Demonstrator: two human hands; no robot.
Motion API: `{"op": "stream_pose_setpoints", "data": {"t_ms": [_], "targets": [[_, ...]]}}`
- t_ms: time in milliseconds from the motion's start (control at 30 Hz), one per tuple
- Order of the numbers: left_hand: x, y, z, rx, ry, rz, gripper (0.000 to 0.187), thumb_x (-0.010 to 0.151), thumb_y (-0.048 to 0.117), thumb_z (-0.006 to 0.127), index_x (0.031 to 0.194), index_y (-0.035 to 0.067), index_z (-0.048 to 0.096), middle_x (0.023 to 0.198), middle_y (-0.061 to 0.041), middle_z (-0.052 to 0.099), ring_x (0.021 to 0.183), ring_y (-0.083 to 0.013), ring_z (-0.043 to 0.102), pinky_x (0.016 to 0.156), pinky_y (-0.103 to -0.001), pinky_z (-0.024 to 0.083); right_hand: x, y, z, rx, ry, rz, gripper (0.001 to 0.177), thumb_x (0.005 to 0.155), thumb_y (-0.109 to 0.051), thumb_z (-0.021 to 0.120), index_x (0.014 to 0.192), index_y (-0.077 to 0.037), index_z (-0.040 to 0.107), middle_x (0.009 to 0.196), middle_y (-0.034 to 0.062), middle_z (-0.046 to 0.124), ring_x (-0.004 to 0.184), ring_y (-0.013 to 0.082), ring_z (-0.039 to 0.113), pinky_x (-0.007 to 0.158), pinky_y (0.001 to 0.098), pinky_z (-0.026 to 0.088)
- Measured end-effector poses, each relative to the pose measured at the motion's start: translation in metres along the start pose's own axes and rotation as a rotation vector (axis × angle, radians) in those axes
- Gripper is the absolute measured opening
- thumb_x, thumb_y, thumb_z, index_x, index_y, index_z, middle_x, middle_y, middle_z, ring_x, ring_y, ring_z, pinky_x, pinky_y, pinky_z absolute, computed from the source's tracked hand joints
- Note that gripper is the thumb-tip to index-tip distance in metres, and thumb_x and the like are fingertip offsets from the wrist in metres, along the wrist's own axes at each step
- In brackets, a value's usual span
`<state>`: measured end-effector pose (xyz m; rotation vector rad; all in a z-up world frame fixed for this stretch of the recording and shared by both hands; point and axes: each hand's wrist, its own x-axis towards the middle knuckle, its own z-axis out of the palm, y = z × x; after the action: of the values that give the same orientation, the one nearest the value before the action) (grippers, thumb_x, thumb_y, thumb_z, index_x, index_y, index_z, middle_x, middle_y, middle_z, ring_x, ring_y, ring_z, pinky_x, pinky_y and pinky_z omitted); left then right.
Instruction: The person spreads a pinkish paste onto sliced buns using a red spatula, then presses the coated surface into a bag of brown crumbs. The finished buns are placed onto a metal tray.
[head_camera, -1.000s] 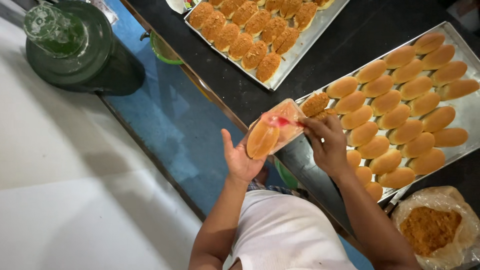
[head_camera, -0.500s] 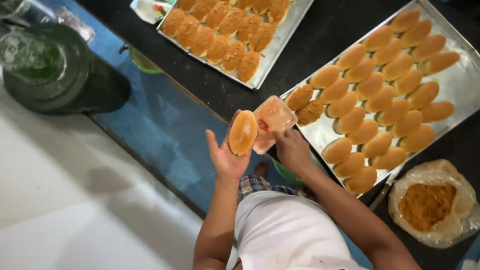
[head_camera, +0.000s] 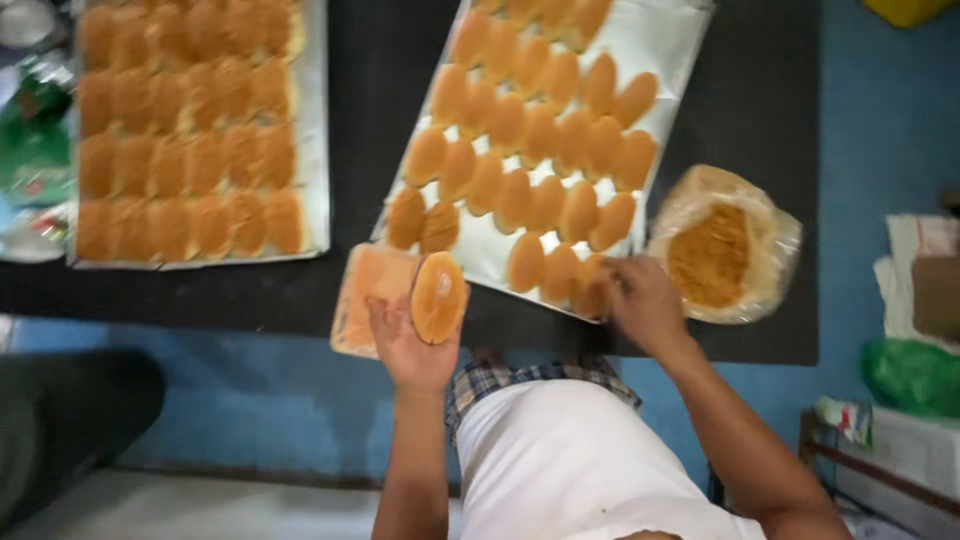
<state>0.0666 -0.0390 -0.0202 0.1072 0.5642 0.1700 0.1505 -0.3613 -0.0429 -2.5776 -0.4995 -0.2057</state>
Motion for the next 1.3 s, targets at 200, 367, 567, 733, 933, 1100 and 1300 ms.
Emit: {"op": "stream_pose_setpoints", "data": {"t_ms": [200, 367, 567, 733, 933, 1100, 1300], "targets": [[-0.007, -0.061, 0.035, 0.107, -0.014, -0.088, 0.095, 0.083, 0.072, 0.055, 0.152, 0.006, 0.047, 0.153, -0.023, 0.048, 0.143, -0.0389, 0.045, 0.120, -0.054, 0.034, -0.060, 0.142, -0.046, -0.210, 0.214, 0.219, 0.019, 0.089, -0.016, 0.081, 0.101, -0.005, 0.072, 0.093, 0.0138, 0.061, 0.094, 0.0382, 0.065, 0.087, 0.0453, 0.052], [-0.007, -0.114, 0.053, 0.154, 0.050, -0.127, 0.096, 0.083, 0.073, 0.053, 0.153, 0.008, 0.047, 0.151, -0.019, 0.052, 0.141, -0.0374, 0.048, 0.120, -0.053, 0.034, -0.086, 0.184, -0.021, -0.207, 0.163, 0.263, 0.034, 0.086, -0.028, 0.082, 0.116, -0.013, 0.075, 0.108, 0.0133, 0.064, 0.104, 0.0373, 0.066, 0.091, 0.0439, 0.053], [-0.010, -0.159, 0.069, 0.157, 0.060, -0.132, 0.093, 0.085, 0.073, 0.052, 0.152, 0.008, 0.049, 0.150, -0.017, 0.053, 0.140, -0.0364, 0.049, 0.119, -0.052, 0.036, -0.054, 0.179, 0.019, -0.214, -0.081, 0.174, 0.065, 0.074, -0.028, 0.082, 0.135, -0.012, 0.065, 0.119, 0.0221, 0.059, 0.108, 0.0472, 0.063, 0.093, 0.0526, 0.053], [-0.015, -0.176, 0.073, 0.146, 0.114, -0.120, 0.094, 0.081, 0.075, 0.056, 0.148, 0.008, 0.053, 0.146, -0.017, 0.057, 0.137, -0.0362, 0.052, 0.119, -0.053, 0.037, -0.031, 0.204, 0.040, -0.077, -0.192, 0.137, 0.065, 0.073, -0.022, 0.078, 0.136, -0.019, 0.062, 0.113, 0.0187, 0.062, 0.096, 0.0436, 0.069, 0.087, 0.0498, 0.056], [-0.014, -0.180, 0.053, 0.163, 0.148, -0.029, 0.092, 0.083, 0.074, 0.054, 0.146, 0.007, 0.053, 0.147, -0.017, 0.056, 0.137, -0.0374, 0.052, 0.120, -0.055, 0.035, -0.011, 0.176, -0.005, -0.229, -0.021, -0.023, 0.052, 0.078, -0.023, 0.080, 0.124, -0.001, 0.069, 0.118, 0.0260, 0.061, 0.115, 0.0445, 0.061, 0.101, 0.0487, 0.050], [-0.012, -0.180, 0.048, 0.145, 0.104, -0.014, 0.089, 0.084, 0.076, 0.053, 0.143, 0.010, 0.056, 0.143, -0.016, 0.059, 0.133, -0.0365, 0.055, 0.116, -0.056, 0.039, -0.024, 0.192, 0.000, -0.123, -0.037, -0.024, 0.040, 0.084, -0.030, 0.073, 0.118, -0.011, 0.072, 0.106, 0.0142, 0.062, 0.105, 0.0368, 0.065, 0.092, 0.0444, 0.054], [-0.010, -0.188, 0.075, 0.195, 0.075, -0.041, 0.086, 0.087, 0.075, 0.050, 0.140, 0.008, 0.058, 0.141, -0.017, 0.061, 0.131, -0.0387, 0.057, 0.112, -0.056, 0.044, 0.057, 0.207, -0.032, -0.050, -0.388, 0.176, 0.075, 0.077, -0.033, 0.077, 0.142, -0.004, 0.056, 0.131, 0.0260, 0.057, 0.125, 0.0464, 0.058, 0.101, 0.0533, 0.053]]}}
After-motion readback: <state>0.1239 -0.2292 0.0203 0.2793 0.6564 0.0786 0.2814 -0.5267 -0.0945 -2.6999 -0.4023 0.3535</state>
